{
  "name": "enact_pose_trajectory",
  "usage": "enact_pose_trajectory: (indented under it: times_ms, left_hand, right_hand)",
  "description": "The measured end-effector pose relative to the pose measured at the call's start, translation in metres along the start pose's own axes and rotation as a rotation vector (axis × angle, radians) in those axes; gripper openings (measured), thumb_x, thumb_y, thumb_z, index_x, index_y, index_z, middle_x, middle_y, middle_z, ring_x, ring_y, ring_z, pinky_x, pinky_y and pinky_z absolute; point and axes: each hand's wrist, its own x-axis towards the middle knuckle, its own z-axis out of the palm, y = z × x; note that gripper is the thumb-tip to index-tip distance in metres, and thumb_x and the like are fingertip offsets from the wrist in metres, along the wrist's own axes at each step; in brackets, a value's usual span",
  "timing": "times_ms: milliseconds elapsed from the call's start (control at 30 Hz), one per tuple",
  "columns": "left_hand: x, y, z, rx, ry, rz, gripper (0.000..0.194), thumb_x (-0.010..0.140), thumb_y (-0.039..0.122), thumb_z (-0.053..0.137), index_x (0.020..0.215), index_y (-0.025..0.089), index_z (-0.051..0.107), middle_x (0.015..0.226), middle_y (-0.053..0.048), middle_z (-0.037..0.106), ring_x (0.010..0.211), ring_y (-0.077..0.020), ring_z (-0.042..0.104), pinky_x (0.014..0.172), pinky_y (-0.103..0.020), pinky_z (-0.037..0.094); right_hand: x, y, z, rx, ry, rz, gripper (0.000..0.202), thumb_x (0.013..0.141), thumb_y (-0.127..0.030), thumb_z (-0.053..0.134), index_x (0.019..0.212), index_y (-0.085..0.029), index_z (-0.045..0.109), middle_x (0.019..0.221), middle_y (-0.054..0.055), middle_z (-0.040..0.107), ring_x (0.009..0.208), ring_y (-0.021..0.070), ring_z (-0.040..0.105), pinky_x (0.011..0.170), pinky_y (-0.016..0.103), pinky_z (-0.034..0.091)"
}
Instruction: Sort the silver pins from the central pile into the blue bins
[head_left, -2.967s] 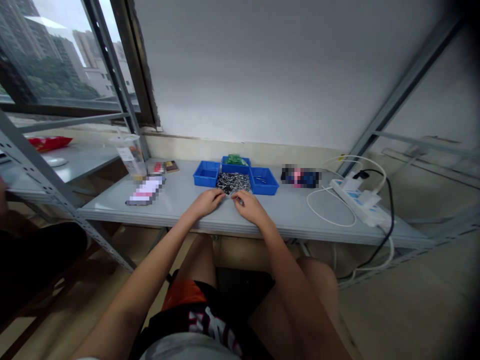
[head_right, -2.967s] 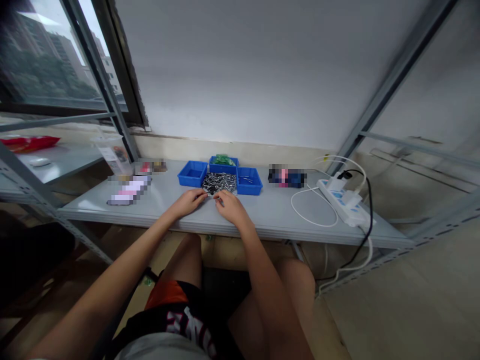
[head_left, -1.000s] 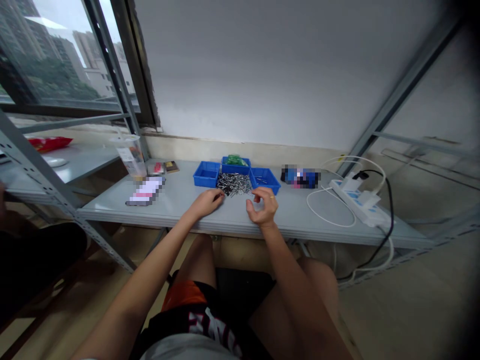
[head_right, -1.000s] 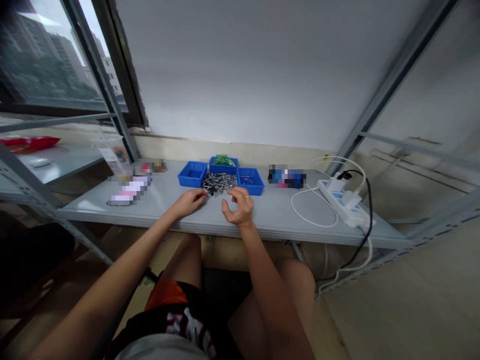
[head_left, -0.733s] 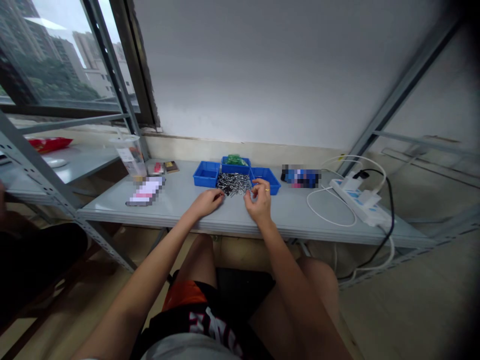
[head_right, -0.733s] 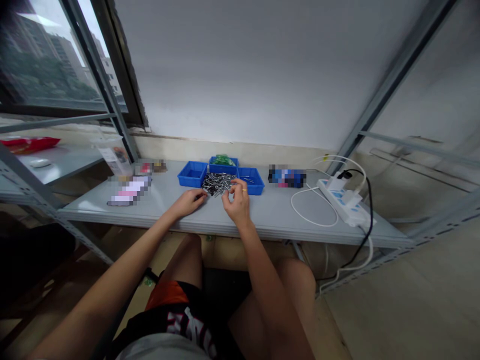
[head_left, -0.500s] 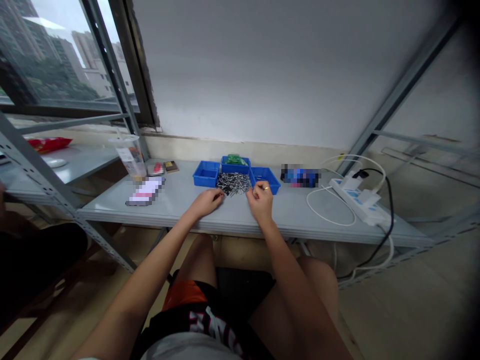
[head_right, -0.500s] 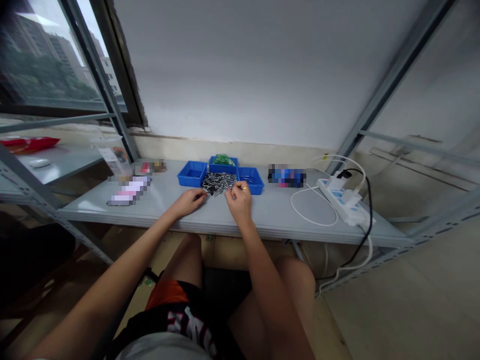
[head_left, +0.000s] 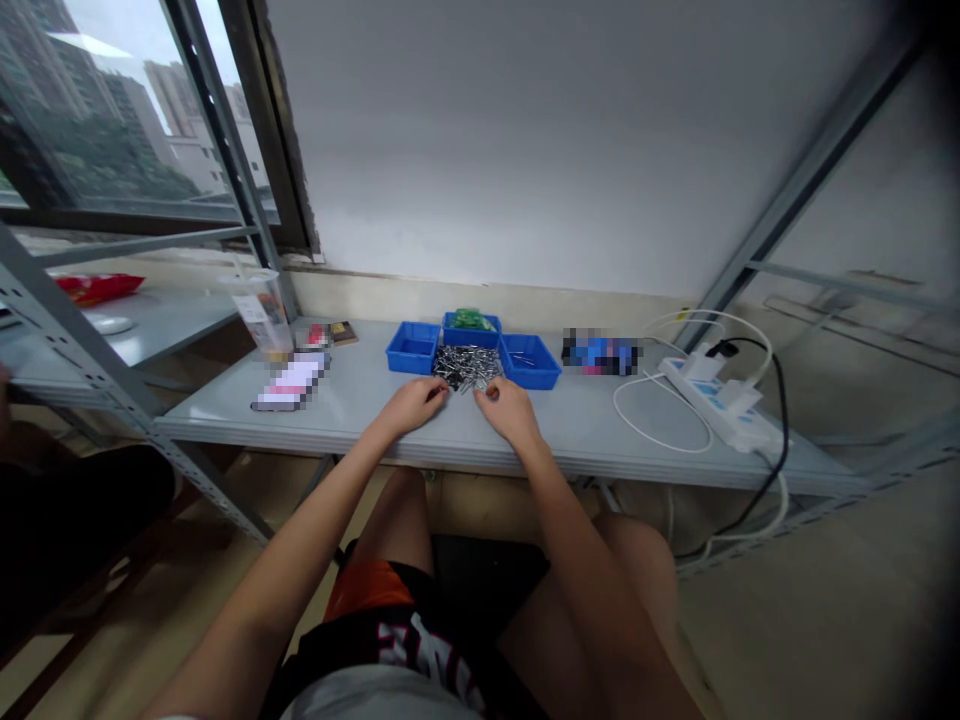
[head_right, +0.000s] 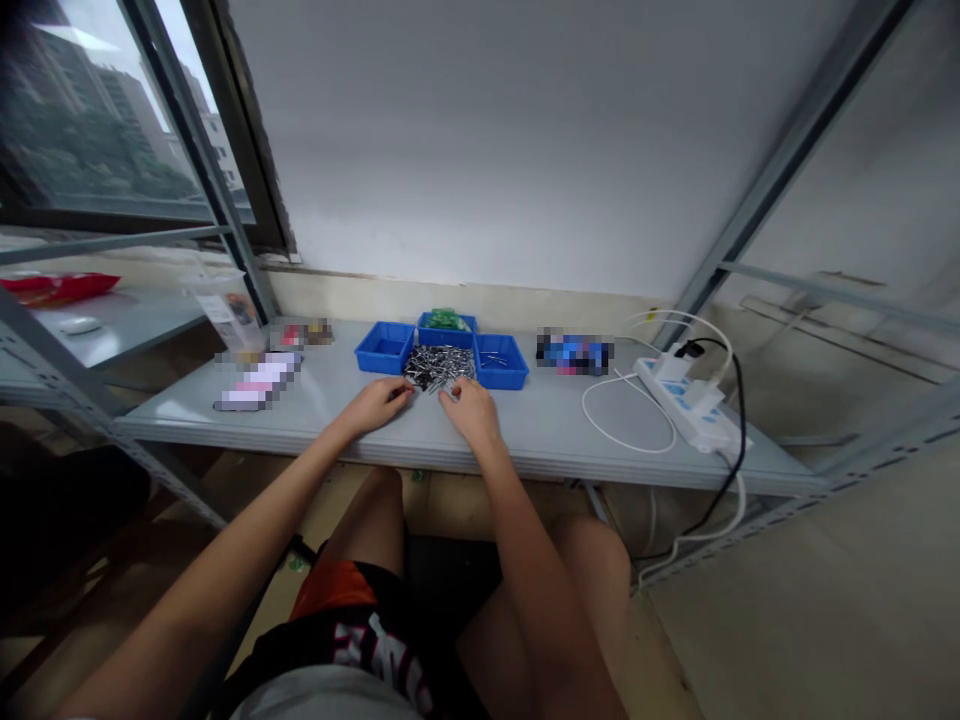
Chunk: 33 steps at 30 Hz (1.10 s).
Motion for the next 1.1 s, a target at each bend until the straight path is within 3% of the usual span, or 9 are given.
enact_pose_trajectory:
  times_ms: [167,367,433,600,733,800,900,967,1100]
  left_hand:
    - [0.001,0.000,0.000,0.000,0.003,-0.003,0.025,0.087,0.027,0.041,0.093,0.017,0.063,0.088,-0.006,0.068,0.080,-0.0192,0.060,0.072,-0.027,0.044]
    - [0.001,0.001,0.000,0.006,-0.007,-0.015,0.025,0.086,0.025,0.042,0.093,0.017,0.064,0.086,-0.006,0.067,0.078,-0.0183,0.060,0.072,-0.026,0.044]
    - [0.001,0.001,0.000,-0.004,-0.005,-0.012,0.025,0.086,0.025,0.042,0.093,0.017,0.064,0.085,-0.006,0.067,0.077,-0.0181,0.059,0.072,-0.026,0.044]
    - [0.001,0.001,0.000,-0.009,-0.003,-0.011,0.025,0.087,0.026,0.041,0.092,0.017,0.064,0.086,-0.006,0.067,0.077,-0.0183,0.060,0.072,-0.027,0.044]
    - [0.001,0.000,0.003,-0.034,0.010,-0.025,0.024,0.086,0.026,0.043,0.092,0.017,0.064,0.086,-0.006,0.067,0.077,-0.0184,0.060,0.073,-0.027,0.044]
    - [0.002,-0.001,0.004,-0.080,0.021,-0.030,0.024,0.085,0.027,0.045,0.092,0.016,0.065,0.085,-0.006,0.067,0.077,-0.0186,0.060,0.074,-0.029,0.044]
    - [0.002,-0.003,-0.006,-0.338,-0.047,-0.094,0.023,0.082,0.029,0.052,0.095,0.016,0.065,0.087,-0.007,0.068,0.078,-0.0180,0.061,0.074,-0.030,0.046]
    - [0.000,-0.004,-0.019,-0.654,-0.186,-0.158,0.028,0.079,0.030,0.058,0.102,0.015,0.063,0.092,-0.009,0.068,0.081,-0.0178,0.063,0.072,-0.030,0.048]
    - [-0.009,-0.002,-0.045,-1.068,-0.433,-0.197,0.040,0.063,0.028,0.074,0.100,0.016,0.064,0.099,-0.015,0.067,0.092,-0.0242,0.063,0.074,-0.035,0.049]
  right_hand:
    - [-0.001,-0.003,-0.003,-0.004,-0.051,0.063,0.020,0.082,-0.040,0.053,0.078,-0.021,0.057,0.076,0.003,0.063,0.074,0.0185,0.057,0.064,0.026,0.035]
    - [0.002,-0.003,-0.007,0.034,0.070,0.115,0.009,0.080,-0.026,0.052,0.074,-0.020,0.051,0.064,0.000,0.055,0.060,0.0147,0.049,0.056,0.025,0.029]
    - [0.001,-0.002,-0.008,0.105,0.170,0.031,0.018,0.078,-0.020,0.047,0.061,-0.021,0.044,0.054,-0.003,0.045,0.052,0.0122,0.041,0.055,0.025,0.027]
    - [-0.013,-0.001,-0.011,0.294,0.402,-0.369,0.041,0.077,-0.021,0.047,0.046,-0.021,0.019,0.043,-0.006,0.020,0.041,0.0086,0.022,0.049,0.025,0.023]
    - [-0.021,-0.003,-0.016,0.362,0.623,-0.421,0.048,0.075,-0.022,0.052,0.043,-0.021,0.016,0.041,-0.007,0.015,0.039,0.0082,0.016,0.047,0.027,0.019]
    - [-0.021,-0.004,-0.016,0.393,0.658,-0.382,0.050,0.075,-0.024,0.055,0.042,-0.021,0.017,0.039,-0.007,0.015,0.039,0.0081,0.016,0.046,0.028,0.019]
    - [-0.019,-0.005,-0.014,0.497,0.600,-0.279,0.052,0.074,-0.027,0.058,0.039,-0.021,0.020,0.038,-0.007,0.016,0.039,0.0072,0.016,0.045,0.027,0.019]
    - [-0.015,-0.007,-0.014,0.646,0.506,-0.170,0.051,0.073,-0.028,0.060,0.039,-0.020,0.023,0.039,-0.008,0.018,0.040,0.0062,0.016,0.044,0.026,0.019]
    - [-0.006,-0.018,-0.016,1.210,0.102,0.261,0.046,0.069,-0.030,0.064,0.047,-0.021,0.025,0.043,-0.010,0.017,0.039,0.0043,0.014,0.036,0.021,0.015]
